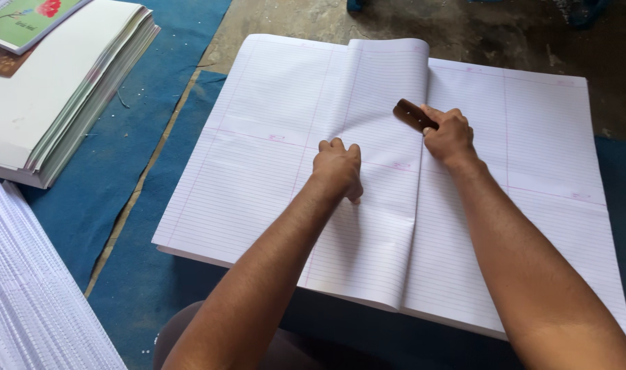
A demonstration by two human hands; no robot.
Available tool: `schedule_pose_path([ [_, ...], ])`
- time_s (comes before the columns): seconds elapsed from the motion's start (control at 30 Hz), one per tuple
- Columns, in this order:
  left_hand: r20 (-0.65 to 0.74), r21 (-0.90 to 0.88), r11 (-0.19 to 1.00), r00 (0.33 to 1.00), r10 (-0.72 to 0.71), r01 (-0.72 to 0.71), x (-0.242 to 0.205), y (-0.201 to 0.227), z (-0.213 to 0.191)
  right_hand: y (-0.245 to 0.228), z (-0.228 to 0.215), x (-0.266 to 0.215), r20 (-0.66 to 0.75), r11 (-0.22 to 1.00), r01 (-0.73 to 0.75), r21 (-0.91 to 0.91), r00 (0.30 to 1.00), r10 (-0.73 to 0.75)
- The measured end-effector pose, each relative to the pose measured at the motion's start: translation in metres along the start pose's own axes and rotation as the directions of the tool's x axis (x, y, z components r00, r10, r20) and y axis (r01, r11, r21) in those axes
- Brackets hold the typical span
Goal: The person folds large lined paper sheets in half and presses the crease using a wooden block. They repeat this process for multiple sheets, stacking the folded sheets to the side.
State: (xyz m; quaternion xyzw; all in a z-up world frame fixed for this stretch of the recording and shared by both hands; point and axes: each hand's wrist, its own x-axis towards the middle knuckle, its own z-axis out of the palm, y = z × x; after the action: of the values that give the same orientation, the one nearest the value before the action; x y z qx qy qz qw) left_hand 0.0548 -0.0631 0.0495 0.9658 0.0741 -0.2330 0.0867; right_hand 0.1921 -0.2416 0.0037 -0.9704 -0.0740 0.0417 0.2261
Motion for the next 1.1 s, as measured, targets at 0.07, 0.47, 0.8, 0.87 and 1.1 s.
schedule_pose_path([
  [0.07, 0.030, 0.016, 1.000, 1.000, 0.003, -0.003, -0.001, 0.001, -0.003, 0.000, -0.002, 0.006, 0.007, 1.000, -0.022, -0.001, 1.000, 0.022],
  [0.47, 0.049, 0.053, 0.999, 0.999, 0.001, -0.003, -0.002, 0.004, -0.008, -0.002, -0.001, 0.040, -0.026, 0.998, -0.016, 0.058, 1.000, 0.018],
  [0.8, 0.047, 0.093, 0.995, 0.998, 0.035, -0.040, -0.001, 0.001, -0.007, -0.009, -0.001, 0.071, -0.048, 0.989, -0.096, 0.116, 0.994, 0.102],
  [0.87, 0.062, 0.091, 0.995, 0.998, 0.024, -0.030, 0.001, 0.001, -0.008, -0.008, 0.000, 0.077, -0.058, 0.987, -0.092, 0.135, 0.993, 0.101],
  [1.1, 0.017, 0.057, 0.997, 0.999, 0.046, -0.047, 0.005, -0.001, -0.001, -0.004, 0.007, 0.111, -0.096, 0.989, -0.097, 0.114, 0.989, 0.108],
])
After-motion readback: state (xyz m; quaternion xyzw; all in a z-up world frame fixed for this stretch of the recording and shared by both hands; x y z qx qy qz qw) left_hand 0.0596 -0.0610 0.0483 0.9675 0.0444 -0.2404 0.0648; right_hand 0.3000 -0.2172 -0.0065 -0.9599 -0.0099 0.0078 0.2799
